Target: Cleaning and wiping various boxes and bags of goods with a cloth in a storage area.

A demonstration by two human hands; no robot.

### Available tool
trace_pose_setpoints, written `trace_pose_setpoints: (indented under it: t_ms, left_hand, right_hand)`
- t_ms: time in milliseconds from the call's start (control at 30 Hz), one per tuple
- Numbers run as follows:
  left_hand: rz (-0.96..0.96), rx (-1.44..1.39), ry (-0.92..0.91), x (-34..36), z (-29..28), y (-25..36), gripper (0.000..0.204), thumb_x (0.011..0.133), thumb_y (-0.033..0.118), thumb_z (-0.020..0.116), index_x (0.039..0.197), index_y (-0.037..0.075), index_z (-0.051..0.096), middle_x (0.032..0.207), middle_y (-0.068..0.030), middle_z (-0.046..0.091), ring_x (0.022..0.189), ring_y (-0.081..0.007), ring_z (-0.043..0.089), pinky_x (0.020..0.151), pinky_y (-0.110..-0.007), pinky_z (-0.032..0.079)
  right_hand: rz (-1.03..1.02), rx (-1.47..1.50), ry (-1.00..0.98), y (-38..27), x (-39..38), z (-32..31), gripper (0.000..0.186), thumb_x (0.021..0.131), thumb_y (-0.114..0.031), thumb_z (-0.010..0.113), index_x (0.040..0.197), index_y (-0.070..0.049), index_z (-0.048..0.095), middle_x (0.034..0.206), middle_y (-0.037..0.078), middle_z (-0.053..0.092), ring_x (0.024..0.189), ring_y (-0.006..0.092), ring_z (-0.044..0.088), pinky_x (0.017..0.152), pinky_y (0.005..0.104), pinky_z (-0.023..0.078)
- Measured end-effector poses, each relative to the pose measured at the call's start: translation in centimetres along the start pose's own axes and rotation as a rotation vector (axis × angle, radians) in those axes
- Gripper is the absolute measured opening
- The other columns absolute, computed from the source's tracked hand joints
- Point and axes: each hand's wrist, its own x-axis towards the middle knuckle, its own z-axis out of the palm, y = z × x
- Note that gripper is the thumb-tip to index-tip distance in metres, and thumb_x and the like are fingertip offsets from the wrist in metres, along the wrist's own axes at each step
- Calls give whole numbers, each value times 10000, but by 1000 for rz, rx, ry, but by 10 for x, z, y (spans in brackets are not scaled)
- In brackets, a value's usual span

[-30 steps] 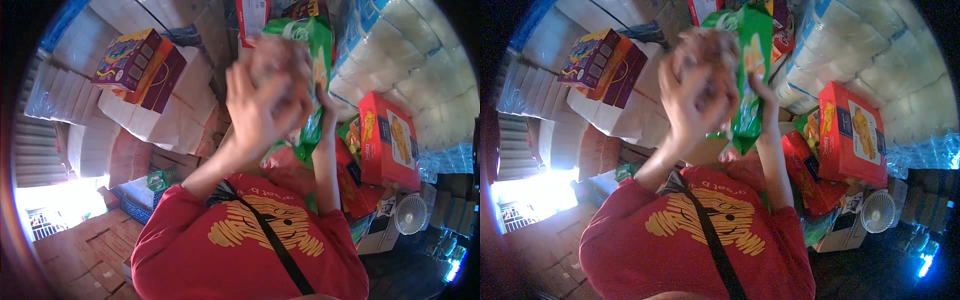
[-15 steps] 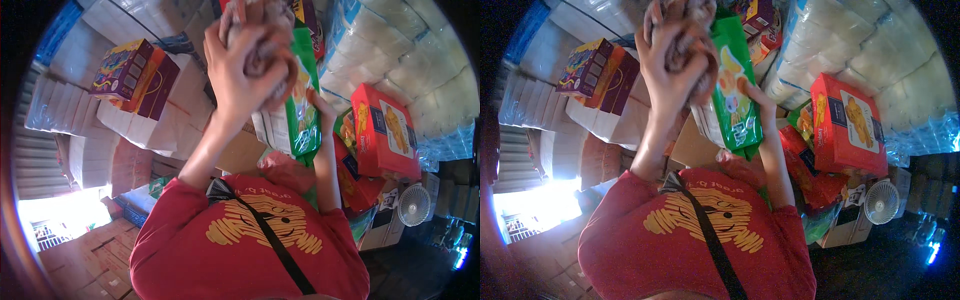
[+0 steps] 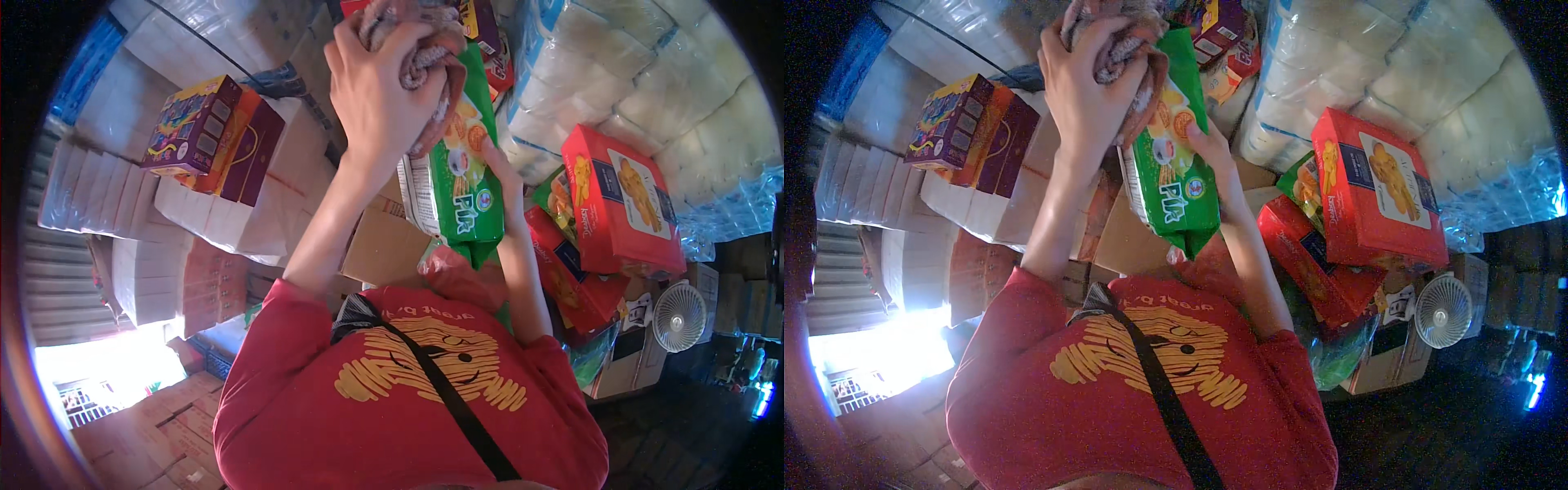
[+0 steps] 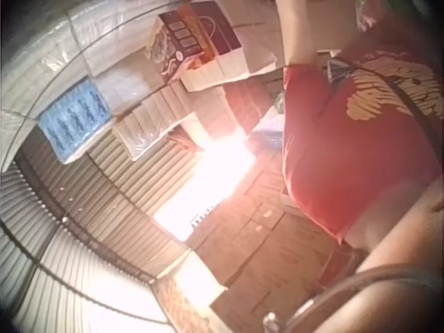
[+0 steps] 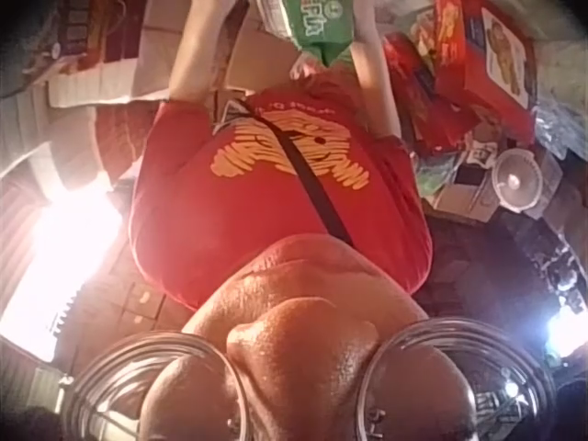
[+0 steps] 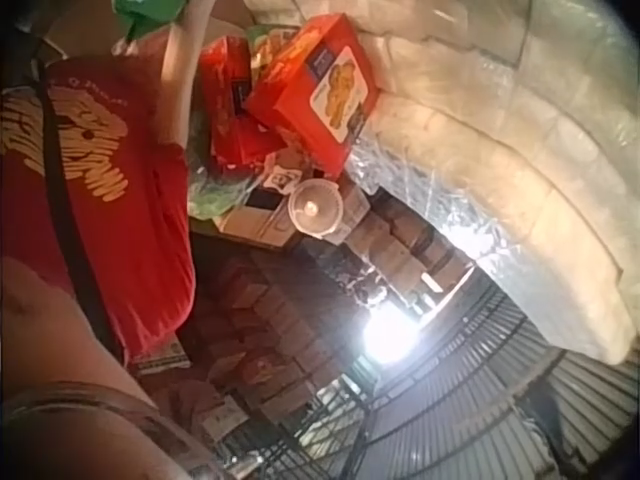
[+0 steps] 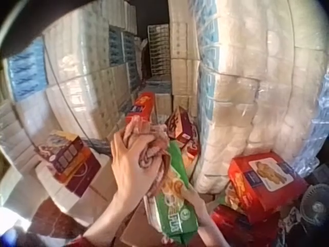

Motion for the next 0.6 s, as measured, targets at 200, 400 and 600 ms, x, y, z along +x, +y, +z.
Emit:
trace_pose_setpoints:
  t_ms: [200, 400, 600]
  left_hand:
    - [187, 20, -276, -67, -24, 41, 338, 536, 103, 666, 850, 229, 645, 1183, -125, 413, 1032, -369, 430, 836, -426, 424]
    - [113, 94, -111, -33, -8, 14, 421, 564, 82, 643, 955, 230, 597, 1073, -162, 422, 986, -381, 437, 769, -435, 446]
    - [105, 82, -82, -37, -2, 27, 369, 580, 123, 685, 930, 163, 577, 1083, -209, 393, 1011, -417, 405, 789, -477, 417]
  right_hand:
    - [-330, -333, 110, -15, 23, -13, 495, 880, -237, 499, 1309, -30, 365, 1163, 89, 497, 1026, 135, 494, 874, 277, 396]
    - [-496, -811, 191, -6, 15, -17, 571, 811, -315, 600, 1303, -90, 419, 1084, 122, 409, 1018, 209, 413, 897, 295, 318]
    - [-539, -795, 208, -7, 16, -17, 590, 793, -264, 587, 1309, -49, 398, 1041, 109, 416, 987, 198, 397, 886, 294, 303]
